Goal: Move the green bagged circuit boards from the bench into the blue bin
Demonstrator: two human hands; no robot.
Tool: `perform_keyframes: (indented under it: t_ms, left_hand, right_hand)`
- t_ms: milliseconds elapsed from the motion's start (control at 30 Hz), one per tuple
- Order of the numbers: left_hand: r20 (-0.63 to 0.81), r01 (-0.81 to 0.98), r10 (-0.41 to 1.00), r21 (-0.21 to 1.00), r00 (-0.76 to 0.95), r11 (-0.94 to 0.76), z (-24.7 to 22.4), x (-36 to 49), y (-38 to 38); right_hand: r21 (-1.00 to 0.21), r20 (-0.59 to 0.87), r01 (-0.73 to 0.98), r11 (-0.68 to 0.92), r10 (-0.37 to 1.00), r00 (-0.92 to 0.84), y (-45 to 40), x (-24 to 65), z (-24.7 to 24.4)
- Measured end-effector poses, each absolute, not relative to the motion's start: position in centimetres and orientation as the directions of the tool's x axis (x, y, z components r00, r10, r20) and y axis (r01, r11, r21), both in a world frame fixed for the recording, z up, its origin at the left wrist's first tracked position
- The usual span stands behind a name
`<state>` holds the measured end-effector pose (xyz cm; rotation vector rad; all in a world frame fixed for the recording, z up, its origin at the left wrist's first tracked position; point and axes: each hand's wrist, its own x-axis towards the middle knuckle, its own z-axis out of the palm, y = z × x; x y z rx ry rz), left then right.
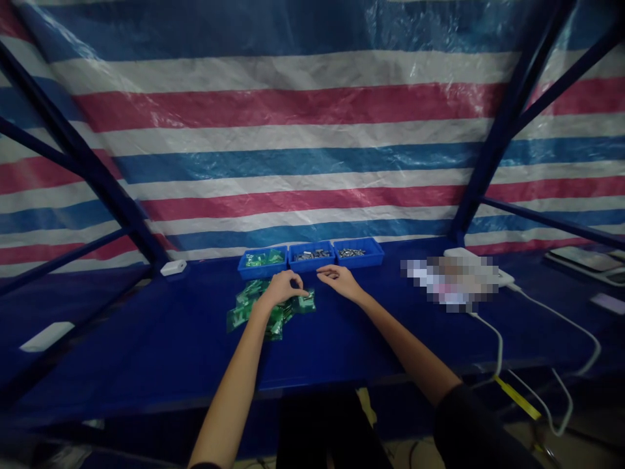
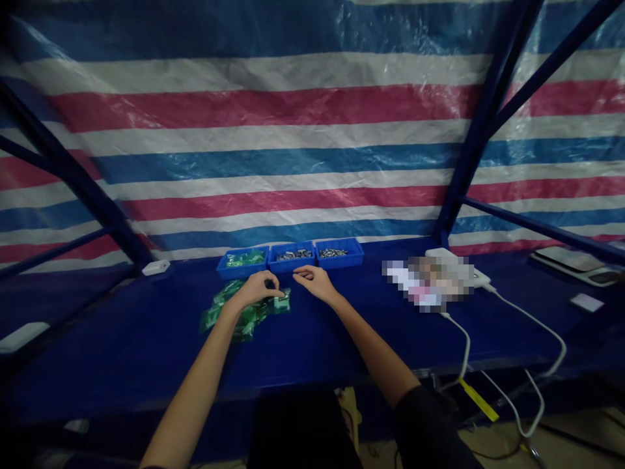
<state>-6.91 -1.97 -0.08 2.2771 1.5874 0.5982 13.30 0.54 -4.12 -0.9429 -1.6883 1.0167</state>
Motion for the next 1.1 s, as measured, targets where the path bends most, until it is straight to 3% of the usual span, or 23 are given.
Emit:
perform_keyframes:
  t_ms: [100,167,300,433,567,700,833,933,1100]
  left_hand:
    - [0.236,0.697,0.932,0.619,0.276,-0.363,-0.1,-6.5,-1.7]
    - [0.256,0.671,0.932,0.647,0.257,-0.362,-0.2,-6.3,-1.7]
    - [0.219,0.711,0.927,0.594,0.305,-0.375,-0.6,-6.3,-1.6]
    - [0.271,0.742,0.930,0.564,0.249,-0.363,-0.7,-6.3,-1.6]
    - [0.259,0.702,0.939,0.624,0.228,-0.342,-0.5,-5.8,-1.9]
    - [0.180,0.625,0.940,0.709,0.290,-0.328,-0.4,-5.6,-2.0]
    - [0.255,0.562,0.937,0.750,0.240,-0.348,-0.5,-5.2,-1.8]
    - [0.292,0.417,0.941,0.843,0.172,-0.338,-0.8,-4.6,-1.6]
    - [0.376,0.253,0.921,0.886,0.099,-0.389,-1.3,-3.5,-1.5]
  right_hand:
    - [-0.950,0.248,0.092,0.300,0.897,-0.365,0.3,13.1,-4.4]
    - [-0.939,0.237,0.126,0.321,0.865,-0.442,0.0,13.1,-4.6]
    - [-0.781,0.292,0.344,0.521,0.792,-0.536,-0.7,13.2,-4.5]
    - [-0.657,0.295,0.480,0.581,0.784,-0.546,-1.3,13.1,-4.3]
    - [-0.761,0.289,0.371,0.532,0.791,-0.540,-0.9,13.1,-4.8]
    - [-0.903,0.304,0.178,0.391,0.874,-0.379,0.0,13.1,-5.0]
    - [-0.951,0.309,-0.032,0.309,0.930,-0.198,0.2,12.7,-3.9]
    - [-0.949,0.305,-0.144,0.281,0.934,-0.188,0.0,12.4,-3.2]
    - [-0.910,0.415,-0.048,0.412,0.903,-0.115,-0.4,12.5,-2.9]
